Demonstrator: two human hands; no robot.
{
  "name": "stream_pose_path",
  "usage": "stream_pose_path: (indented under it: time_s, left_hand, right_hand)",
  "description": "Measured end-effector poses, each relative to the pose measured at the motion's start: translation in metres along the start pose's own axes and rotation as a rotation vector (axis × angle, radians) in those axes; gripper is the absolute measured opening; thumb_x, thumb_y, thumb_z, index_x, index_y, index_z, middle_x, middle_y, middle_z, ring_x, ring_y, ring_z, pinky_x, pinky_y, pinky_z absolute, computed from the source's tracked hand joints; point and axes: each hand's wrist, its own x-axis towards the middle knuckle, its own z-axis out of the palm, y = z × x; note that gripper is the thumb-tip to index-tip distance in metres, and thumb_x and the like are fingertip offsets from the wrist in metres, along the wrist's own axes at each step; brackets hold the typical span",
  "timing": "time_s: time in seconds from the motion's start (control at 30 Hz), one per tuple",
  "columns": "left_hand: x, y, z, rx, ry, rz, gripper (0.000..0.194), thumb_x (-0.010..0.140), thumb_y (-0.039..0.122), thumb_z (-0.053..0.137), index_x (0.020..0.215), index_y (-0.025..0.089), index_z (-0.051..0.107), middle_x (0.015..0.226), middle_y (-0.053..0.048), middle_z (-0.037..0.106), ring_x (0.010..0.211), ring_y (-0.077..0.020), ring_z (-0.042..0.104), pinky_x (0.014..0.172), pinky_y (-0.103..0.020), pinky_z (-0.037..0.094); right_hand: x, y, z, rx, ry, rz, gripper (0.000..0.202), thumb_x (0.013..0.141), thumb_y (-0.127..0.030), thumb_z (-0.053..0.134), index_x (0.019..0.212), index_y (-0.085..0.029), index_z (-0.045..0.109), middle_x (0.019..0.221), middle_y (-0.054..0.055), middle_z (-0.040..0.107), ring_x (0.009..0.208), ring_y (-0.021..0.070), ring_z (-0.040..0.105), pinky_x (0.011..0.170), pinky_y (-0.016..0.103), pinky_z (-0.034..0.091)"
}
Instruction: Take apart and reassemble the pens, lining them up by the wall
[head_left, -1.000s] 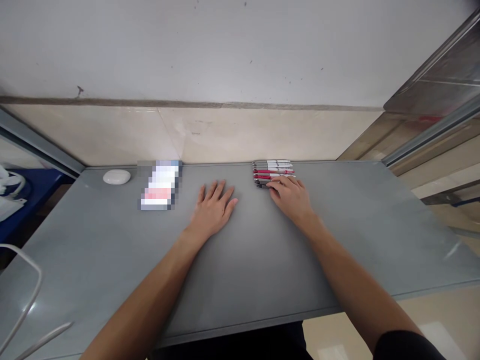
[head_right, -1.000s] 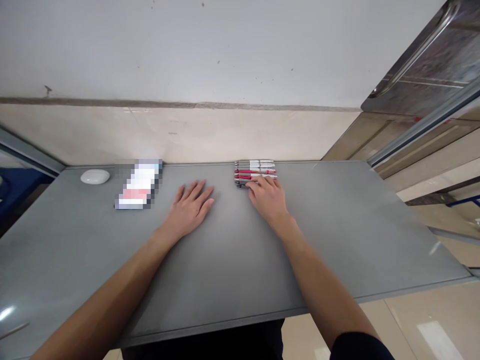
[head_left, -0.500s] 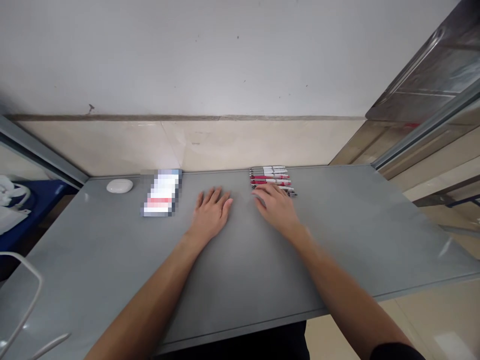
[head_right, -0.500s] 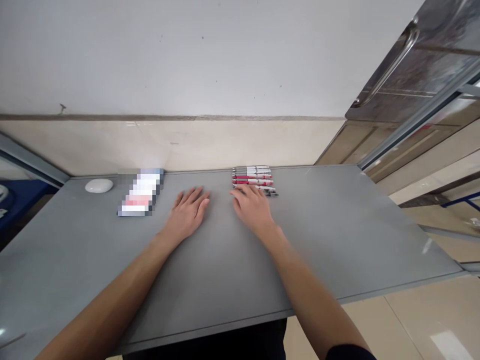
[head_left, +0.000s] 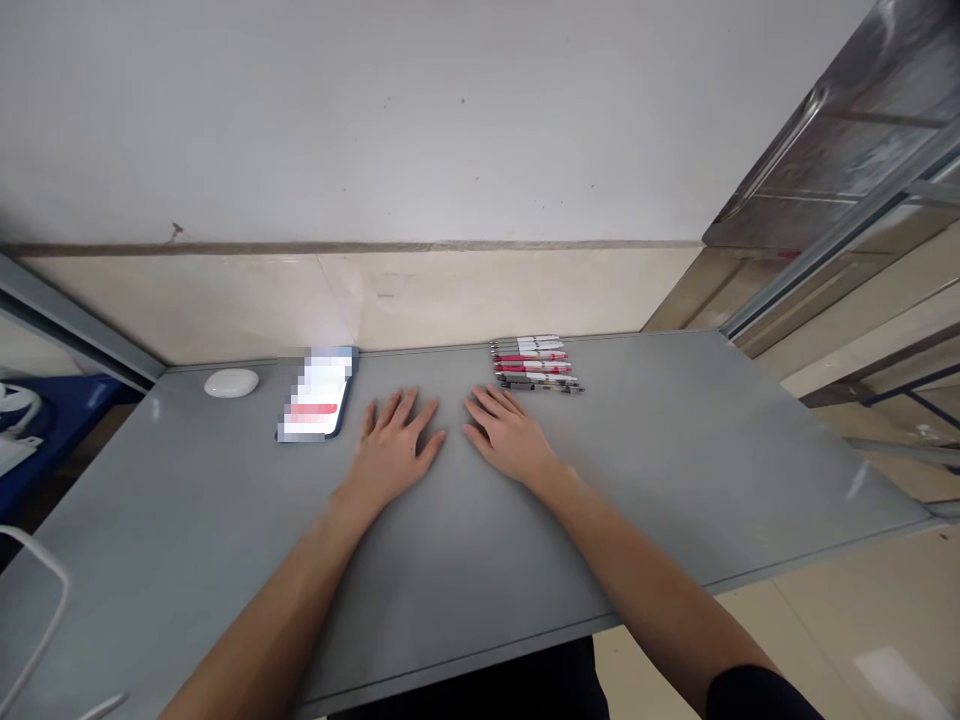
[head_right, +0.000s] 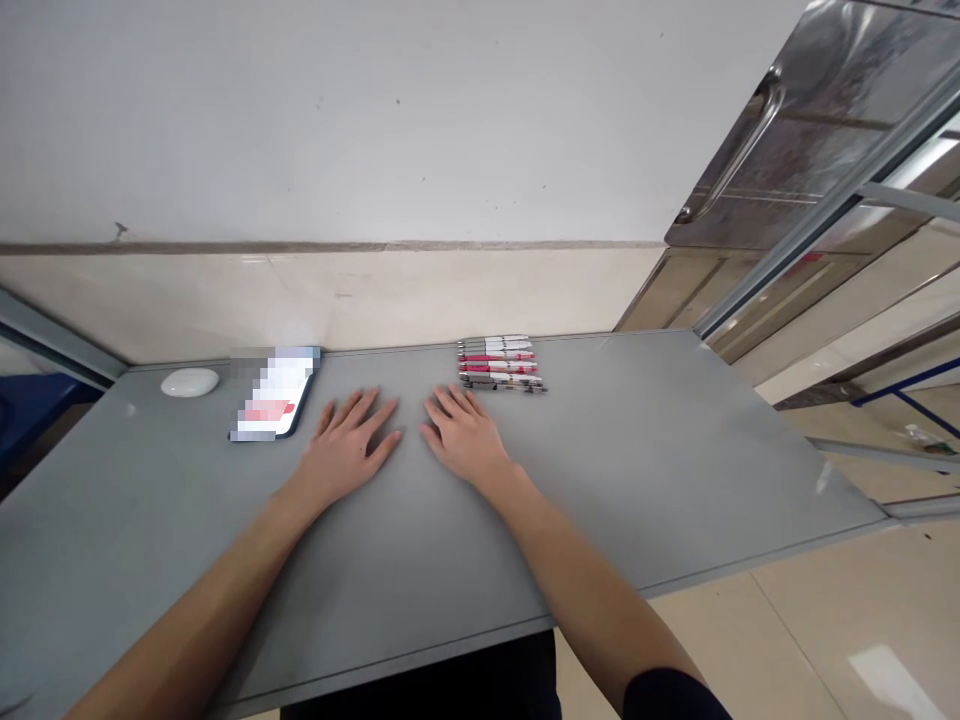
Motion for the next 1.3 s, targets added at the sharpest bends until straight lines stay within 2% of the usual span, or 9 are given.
stream_pose_path:
  time_s: [0.23, 0.4, 0.67, 0.9, 1.17, 1.3]
  left_hand:
    - [-0.0001, 0.0010, 0.0015, -0.012, 0.000, 0.010, 0.052, 0.096, 0.048, 0.041, 0.141, 0.024, 0.052, 0.152, -0.011, 0.042, 0.141, -0.0342, 0.037, 0.115, -0.059, 0.024]
    - [-0.0006, 0.0013, 0.0020, -0.010, 0.003, 0.009, 0.052, 0.096, 0.048, 0.041, 0.141, 0.023, 0.052, 0.152, -0.011, 0.042, 0.140, -0.0350, 0.037, 0.115, -0.059, 0.024]
    - [-0.0009, 0.0015, 0.0007, -0.007, -0.029, 0.002, 0.054, 0.096, 0.049, 0.039, 0.143, 0.024, 0.049, 0.153, -0.010, 0.040, 0.141, -0.0340, 0.035, 0.116, -0.057, 0.023]
    - [-0.0009, 0.0015, 0.0018, -0.013, -0.023, 0.000, 0.054, 0.096, 0.050, 0.039, 0.142, 0.024, 0.050, 0.153, -0.009, 0.040, 0.142, -0.0329, 0.035, 0.117, -0.056, 0.021]
    - [-0.0014, 0.0009, 0.0005, 0.000, -0.041, 0.001, 0.054, 0.097, 0.050, 0.037, 0.143, 0.025, 0.049, 0.154, -0.009, 0.039, 0.142, -0.0325, 0.034, 0.117, -0.056, 0.023]
    - [-0.0012, 0.0006, -0.0002, -0.006, -0.023, 0.009, 0.053, 0.096, 0.048, 0.040, 0.142, 0.024, 0.050, 0.153, -0.010, 0.040, 0.141, -0.0336, 0.035, 0.116, -0.058, 0.024]
  right_hand:
    - [0.0016, -0.0008, -0.0028, 0.007, -0.074, 0.021, 0.049, 0.099, -0.041, 0.034, 0.138, -0.018, 0.053, 0.149, 0.007, 0.048, 0.141, 0.0268, 0.040, 0.119, 0.046, 0.032]
    - [0.0018, 0.0012, -0.0014, 0.028, -0.067, 0.017, 0.048, 0.099, -0.041, 0.035, 0.138, -0.021, 0.053, 0.148, 0.006, 0.049, 0.141, 0.0254, 0.040, 0.119, 0.046, 0.031]
    - [0.0023, 0.0000, -0.0037, 0.020, -0.070, 0.009, 0.049, 0.099, -0.041, 0.033, 0.137, -0.017, 0.054, 0.148, 0.007, 0.049, 0.141, 0.0271, 0.040, 0.119, 0.047, 0.031]
    - [0.0023, 0.0001, -0.0034, 0.020, -0.079, 0.027, 0.049, 0.099, -0.040, 0.034, 0.137, -0.018, 0.053, 0.149, 0.006, 0.048, 0.142, 0.0263, 0.039, 0.119, 0.046, 0.030]
    - [0.0008, 0.0013, -0.0045, 0.031, -0.137, 0.022, 0.056, 0.098, -0.048, 0.032, 0.143, -0.019, 0.046, 0.153, 0.006, 0.041, 0.145, 0.0272, 0.033, 0.121, 0.048, 0.027]
    - [0.0009, 0.0004, -0.0065, 0.042, -0.109, 0.013, 0.053, 0.098, -0.047, 0.034, 0.140, -0.019, 0.050, 0.152, 0.007, 0.044, 0.144, 0.0268, 0.036, 0.121, 0.047, 0.027]
